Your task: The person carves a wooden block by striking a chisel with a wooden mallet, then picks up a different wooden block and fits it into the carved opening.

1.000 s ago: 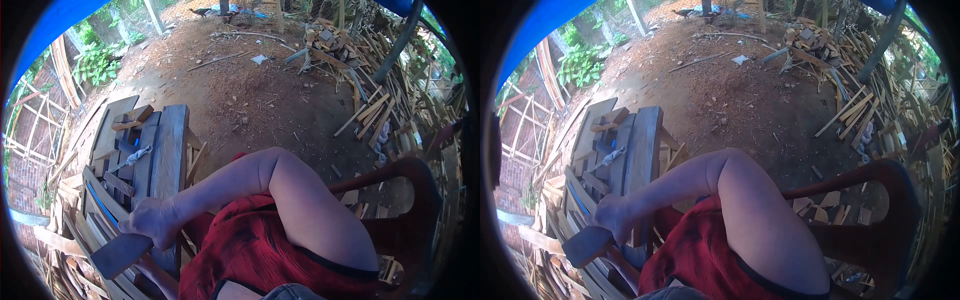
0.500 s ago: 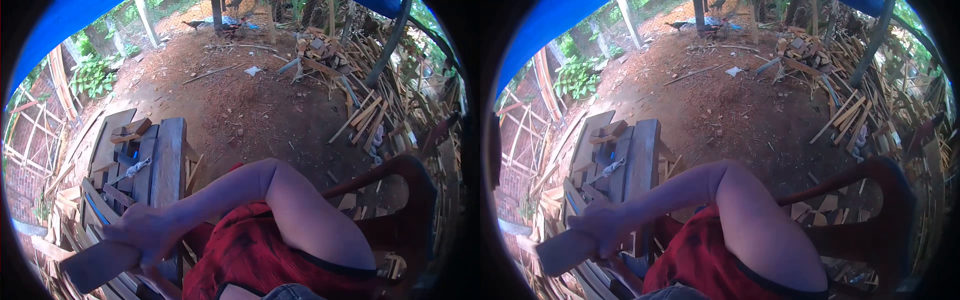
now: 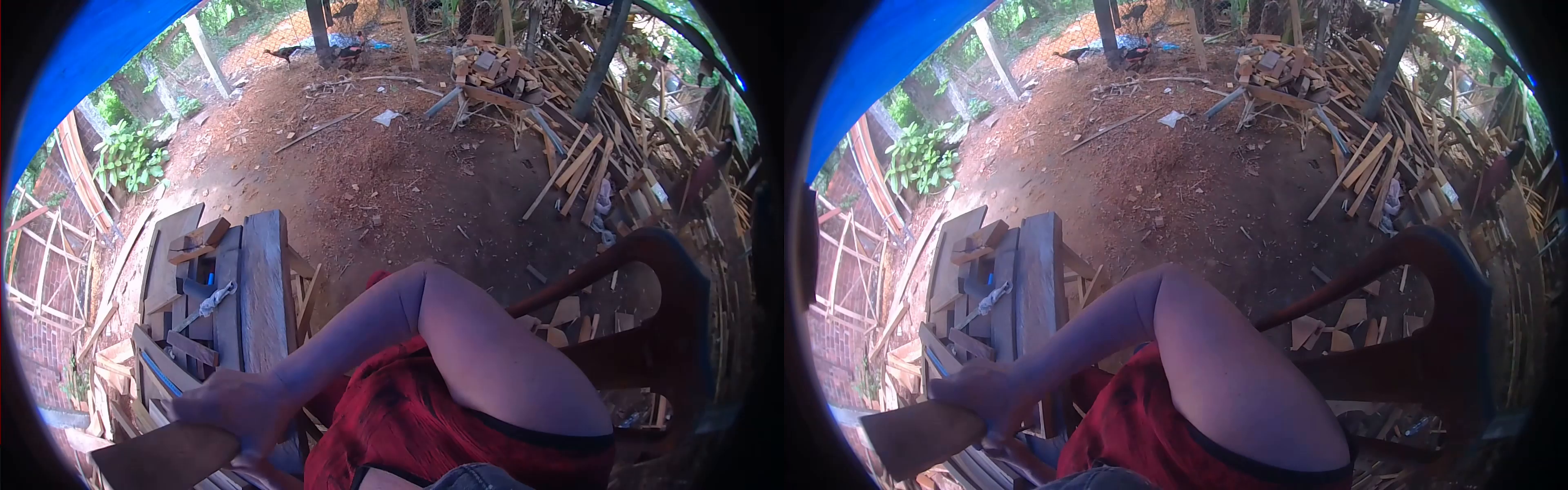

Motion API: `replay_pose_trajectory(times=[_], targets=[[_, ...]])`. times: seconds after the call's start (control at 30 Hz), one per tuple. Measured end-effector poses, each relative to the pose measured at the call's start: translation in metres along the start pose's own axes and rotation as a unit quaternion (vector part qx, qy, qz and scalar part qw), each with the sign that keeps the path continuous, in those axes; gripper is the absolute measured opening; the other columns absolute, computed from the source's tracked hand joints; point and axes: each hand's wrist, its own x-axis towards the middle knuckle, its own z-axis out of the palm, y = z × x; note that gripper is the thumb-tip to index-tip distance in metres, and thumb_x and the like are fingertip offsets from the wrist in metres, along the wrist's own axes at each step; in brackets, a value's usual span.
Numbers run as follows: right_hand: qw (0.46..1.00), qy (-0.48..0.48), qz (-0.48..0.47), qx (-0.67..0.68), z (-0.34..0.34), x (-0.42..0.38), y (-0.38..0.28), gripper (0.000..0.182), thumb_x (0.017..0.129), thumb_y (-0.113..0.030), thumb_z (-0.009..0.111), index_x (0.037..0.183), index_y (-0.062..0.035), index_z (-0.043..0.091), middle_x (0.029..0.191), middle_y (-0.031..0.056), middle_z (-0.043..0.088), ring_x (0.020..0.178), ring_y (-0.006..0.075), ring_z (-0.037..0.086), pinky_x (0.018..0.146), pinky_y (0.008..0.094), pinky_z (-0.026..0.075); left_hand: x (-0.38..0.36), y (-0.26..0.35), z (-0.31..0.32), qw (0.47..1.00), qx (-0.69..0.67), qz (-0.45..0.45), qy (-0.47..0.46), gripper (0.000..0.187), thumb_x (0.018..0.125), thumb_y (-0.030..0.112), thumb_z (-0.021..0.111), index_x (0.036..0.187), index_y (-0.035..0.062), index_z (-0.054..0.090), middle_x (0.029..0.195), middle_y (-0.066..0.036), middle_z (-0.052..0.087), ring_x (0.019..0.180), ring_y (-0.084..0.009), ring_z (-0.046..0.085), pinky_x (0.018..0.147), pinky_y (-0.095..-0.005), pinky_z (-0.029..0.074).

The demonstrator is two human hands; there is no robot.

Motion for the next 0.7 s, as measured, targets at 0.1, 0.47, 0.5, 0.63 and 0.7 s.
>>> replay_pose_trajectory(times=[0.1, 0.47, 0.5, 0.63, 0.7], targets=[[0.994, -0.096, 0.029, -0.032, -0.001, -0.014, 0.021, 0.059, 0.051, -0.025, 0.073, 0.099, -0.0015, 0.048, 0.080, 0.0167, 0.060, 0.075, 0.0387, 0.063, 0.066, 0.0456, 0.049, 0.003, 0.002, 0.002, 1.000, -0.006, 0.008, 0.001, 0.013, 0.075, 0.006, 0.064, 0.083, 0.0013, 0.055, 0.078, -0.004, 0.055, 0.070, -0.0145, 0.055, 0.065, -0.0282, 0.046], [0.996, -0.059, 0.019, -0.059, 0.002, -0.007, 0.018, 0.060, 0.051, -0.027, 0.076, 0.097, -0.0008, 0.048, 0.075, 0.0167, 0.060, 0.073, 0.0388, 0.063, 0.064, 0.0444, 0.050, -0.003, 0.007, -0.008, 1.000, -0.004, 0.014, 0.011, 0.013, 0.075, 0.006, 0.064, 0.084, 0.0008, 0.056, 0.079, -0.004, 0.056, 0.071, -0.0147, 0.056, 0.065, -0.0285, 0.046], [0.990, -0.112, 0.034, -0.084, -0.002, -0.007, 0.018, 0.061, 0.051, -0.028, 0.076, 0.097, -0.0010, 0.048, 0.075, 0.0166, 0.059, 0.073, 0.0391, 0.063, 0.063, 0.0445, 0.049, -0.003, 0.008, -0.008, 1.000, -0.004, 0.015, 0.009, 0.013, 0.075, 0.006, 0.064, 0.084, 0.0008, 0.056, 0.079, -0.005, 0.056, 0.071, -0.0148, 0.056, 0.065, -0.0285, 0.046], [0.985, -0.138, 0.081, -0.061, -0.023, 0.016, -0.011, 0.062, 0.050, -0.027, 0.077, 0.098, -0.0006, 0.047, 0.078, 0.0168, 0.059, 0.073, 0.0391, 0.063, 0.064, 0.0440, 0.050, -0.010, 0.006, -0.006, 1.000, -0.008, 0.006, -0.003, 0.013, 0.075, 0.006, 0.064, 0.084, 0.0006, 0.057, 0.079, -0.005, 0.056, 0.071, -0.0149, 0.056, 0.065, -0.0286, 0.046], [0.998, -0.045, 0.035, -0.034, -0.007, 0.012, -0.010, 0.061, 0.050, -0.023, 0.075, 0.100, -0.0005, 0.048, 0.081, 0.0176, 0.061, 0.073, 0.0389, 0.063, 0.064, 0.0432, 0.050, -0.010, 0.006, -0.004, 1.000, -0.012, 0.007, -0.010, 0.013, 0.075, 0.006, 0.064, 0.084, 0.0005, 0.057, 0.079, -0.005, 0.056, 0.071, -0.0149, 0.056, 0.066, -0.0287, 0.047]])
